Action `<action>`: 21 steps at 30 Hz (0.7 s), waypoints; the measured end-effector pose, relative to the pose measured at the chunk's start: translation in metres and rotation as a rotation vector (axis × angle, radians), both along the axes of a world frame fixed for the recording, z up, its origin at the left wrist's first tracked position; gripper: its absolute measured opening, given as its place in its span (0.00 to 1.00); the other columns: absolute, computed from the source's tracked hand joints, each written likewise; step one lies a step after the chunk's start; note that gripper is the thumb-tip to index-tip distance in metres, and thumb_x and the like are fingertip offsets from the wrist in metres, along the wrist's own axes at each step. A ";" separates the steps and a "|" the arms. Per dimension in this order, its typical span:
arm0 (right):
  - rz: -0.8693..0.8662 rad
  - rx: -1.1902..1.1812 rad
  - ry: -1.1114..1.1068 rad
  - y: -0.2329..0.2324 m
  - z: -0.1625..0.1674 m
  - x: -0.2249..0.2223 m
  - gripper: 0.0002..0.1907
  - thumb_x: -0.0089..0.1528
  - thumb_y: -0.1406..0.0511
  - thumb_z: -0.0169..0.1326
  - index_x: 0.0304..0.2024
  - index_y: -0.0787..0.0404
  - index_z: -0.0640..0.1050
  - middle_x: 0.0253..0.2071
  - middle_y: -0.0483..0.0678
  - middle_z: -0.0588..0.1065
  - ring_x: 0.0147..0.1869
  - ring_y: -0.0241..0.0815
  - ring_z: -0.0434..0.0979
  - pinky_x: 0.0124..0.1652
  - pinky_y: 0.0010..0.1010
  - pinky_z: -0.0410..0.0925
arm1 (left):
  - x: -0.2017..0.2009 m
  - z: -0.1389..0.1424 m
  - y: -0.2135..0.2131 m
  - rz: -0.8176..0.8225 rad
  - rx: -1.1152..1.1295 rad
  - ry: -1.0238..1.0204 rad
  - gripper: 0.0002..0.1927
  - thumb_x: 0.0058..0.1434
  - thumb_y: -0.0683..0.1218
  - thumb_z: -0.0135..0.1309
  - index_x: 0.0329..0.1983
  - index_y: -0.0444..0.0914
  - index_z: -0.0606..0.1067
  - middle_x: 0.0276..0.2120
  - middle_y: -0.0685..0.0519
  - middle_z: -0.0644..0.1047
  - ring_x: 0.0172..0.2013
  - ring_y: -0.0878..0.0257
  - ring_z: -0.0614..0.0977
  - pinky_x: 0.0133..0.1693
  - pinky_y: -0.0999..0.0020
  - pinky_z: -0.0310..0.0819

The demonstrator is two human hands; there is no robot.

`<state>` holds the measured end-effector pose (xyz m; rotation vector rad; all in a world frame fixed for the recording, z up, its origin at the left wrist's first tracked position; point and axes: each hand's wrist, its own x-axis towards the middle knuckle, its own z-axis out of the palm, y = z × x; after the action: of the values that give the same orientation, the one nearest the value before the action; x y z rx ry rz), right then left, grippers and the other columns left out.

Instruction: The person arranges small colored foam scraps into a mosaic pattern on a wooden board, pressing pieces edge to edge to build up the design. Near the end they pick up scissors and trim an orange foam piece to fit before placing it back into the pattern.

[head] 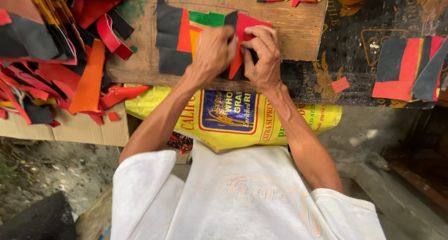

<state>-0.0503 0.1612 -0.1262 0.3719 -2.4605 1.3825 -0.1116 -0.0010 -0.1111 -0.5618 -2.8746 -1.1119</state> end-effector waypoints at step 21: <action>0.744 -0.022 -0.030 -0.075 0.084 0.070 0.05 0.61 0.70 0.60 0.35 0.64 0.75 0.45 0.55 0.77 0.58 0.57 0.77 0.62 0.47 0.66 | 0.098 0.039 -0.125 0.362 0.199 -0.275 0.12 0.67 0.45 0.60 0.34 0.31 0.78 0.20 0.47 0.75 0.22 0.65 0.73 0.26 0.66 0.67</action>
<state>0.0194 0.0862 -0.0427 1.3706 -2.4209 1.6607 -0.0138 -0.1257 -0.0719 0.1265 -2.8597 -1.4768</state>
